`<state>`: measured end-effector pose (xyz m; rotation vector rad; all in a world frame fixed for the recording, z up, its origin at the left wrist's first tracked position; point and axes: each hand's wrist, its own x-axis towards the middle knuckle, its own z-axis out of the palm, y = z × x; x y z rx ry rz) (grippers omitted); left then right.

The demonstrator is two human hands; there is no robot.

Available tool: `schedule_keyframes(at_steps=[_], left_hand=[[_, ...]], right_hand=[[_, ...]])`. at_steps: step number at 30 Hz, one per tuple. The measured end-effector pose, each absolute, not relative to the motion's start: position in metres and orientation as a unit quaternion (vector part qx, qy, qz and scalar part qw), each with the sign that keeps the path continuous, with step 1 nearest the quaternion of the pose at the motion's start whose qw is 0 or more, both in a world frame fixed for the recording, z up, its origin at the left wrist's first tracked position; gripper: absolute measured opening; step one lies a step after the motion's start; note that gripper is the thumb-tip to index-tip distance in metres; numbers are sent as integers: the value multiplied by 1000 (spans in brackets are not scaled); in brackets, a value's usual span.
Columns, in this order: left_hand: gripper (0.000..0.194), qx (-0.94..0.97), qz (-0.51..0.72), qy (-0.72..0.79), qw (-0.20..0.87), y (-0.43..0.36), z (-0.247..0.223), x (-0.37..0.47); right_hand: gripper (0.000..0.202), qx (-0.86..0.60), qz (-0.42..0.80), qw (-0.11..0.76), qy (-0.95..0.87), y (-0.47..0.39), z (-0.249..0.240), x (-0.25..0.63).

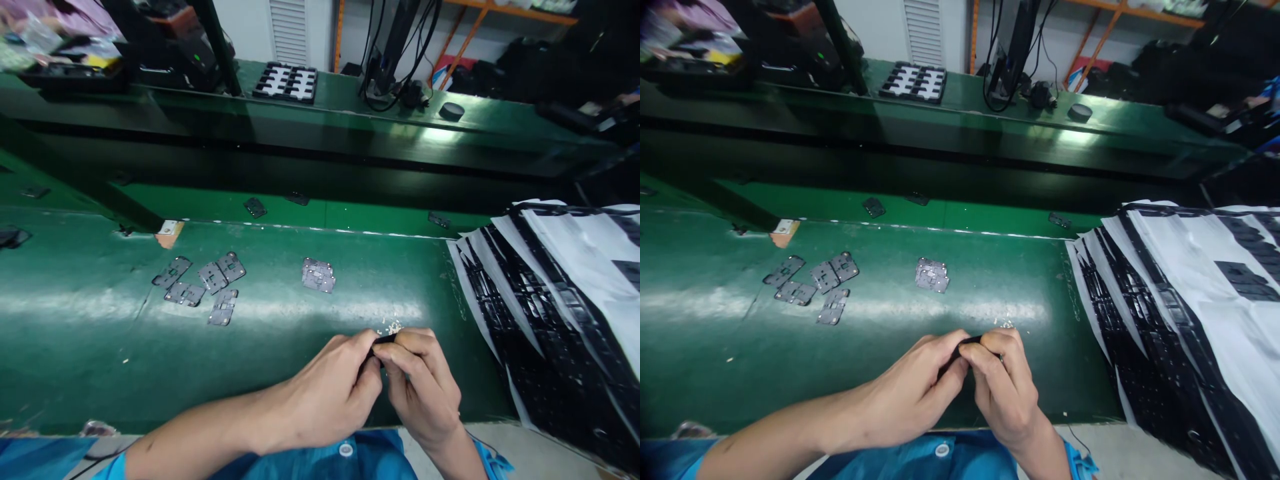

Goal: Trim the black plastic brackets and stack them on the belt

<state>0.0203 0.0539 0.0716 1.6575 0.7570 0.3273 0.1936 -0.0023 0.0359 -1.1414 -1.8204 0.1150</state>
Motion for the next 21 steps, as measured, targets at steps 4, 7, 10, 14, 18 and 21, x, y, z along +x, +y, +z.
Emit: schedule_keyframes(at_steps=[4,7,10,14,18,21], left_hand=[[15,716,136,323,604,53,73,19],[14,716,138,324,602,52,73,20],[15,713,136,324,607,51,72,20],[16,713,137,330,603,50,72,20],[19,717,141,336,594,51,71,20],[22,717,137,337,595,53,70,21]], right_hand=[[33,-456,48,482,-746,-2,38,193],[33,-452,55,483,-748,-2,39,194],[33,-449,64,471,-756,-1,40,195],[32,-449,79,453,-766,-1,40,196],[30,-455,88,432,-774,-1,39,196],[30,-462,92,421,-776,-2,38,198]])
